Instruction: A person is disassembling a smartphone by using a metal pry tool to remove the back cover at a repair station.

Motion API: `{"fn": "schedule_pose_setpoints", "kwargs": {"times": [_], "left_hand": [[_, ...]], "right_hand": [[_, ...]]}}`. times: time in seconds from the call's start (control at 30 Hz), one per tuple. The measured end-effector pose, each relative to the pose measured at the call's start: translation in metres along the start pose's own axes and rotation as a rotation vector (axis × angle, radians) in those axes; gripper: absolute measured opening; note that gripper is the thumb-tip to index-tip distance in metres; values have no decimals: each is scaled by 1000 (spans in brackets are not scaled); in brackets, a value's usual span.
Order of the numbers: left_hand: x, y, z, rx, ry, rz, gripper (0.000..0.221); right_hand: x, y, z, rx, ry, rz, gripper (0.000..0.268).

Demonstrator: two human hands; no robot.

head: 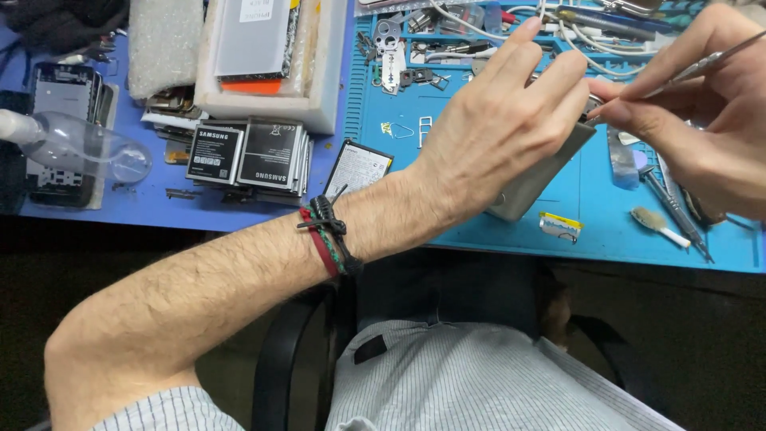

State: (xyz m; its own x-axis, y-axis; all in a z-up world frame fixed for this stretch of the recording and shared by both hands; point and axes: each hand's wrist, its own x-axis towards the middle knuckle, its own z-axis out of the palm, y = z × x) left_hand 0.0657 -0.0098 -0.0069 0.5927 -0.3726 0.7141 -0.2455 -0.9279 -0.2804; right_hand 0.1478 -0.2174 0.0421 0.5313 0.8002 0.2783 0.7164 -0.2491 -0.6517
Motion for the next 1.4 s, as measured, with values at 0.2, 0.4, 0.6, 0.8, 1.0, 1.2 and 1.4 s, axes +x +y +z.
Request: {"fn": "schedule_pose_setpoints", "kwargs": {"times": [0.2,0.4,0.6,0.8,1.0,1.2,1.4], "left_hand": [[0,-1,1,44,33,-25,26],[5,10,7,-30,76,-55,24],[6,12,13,16,37,-53,24],[3,12,9,5,41,-51,22],[2,10,11,13,59,-41,24],[2,11,12,19,52,-50,23],[4,13,17,-22,84,-68,30]], "right_hand": [[8,10,-1,127,-59,-63,21],[-2,12,-8,106,-48,-79,21],[-3,1,-4,174,-28,-115,30],[2,25,-13,179,-122,-148,22],[-5,63,-12,155,-87,-70,23],[-4,26,-3,159,-25,-100,33],[-1,32,-7,175,-92,-133,25]]}}
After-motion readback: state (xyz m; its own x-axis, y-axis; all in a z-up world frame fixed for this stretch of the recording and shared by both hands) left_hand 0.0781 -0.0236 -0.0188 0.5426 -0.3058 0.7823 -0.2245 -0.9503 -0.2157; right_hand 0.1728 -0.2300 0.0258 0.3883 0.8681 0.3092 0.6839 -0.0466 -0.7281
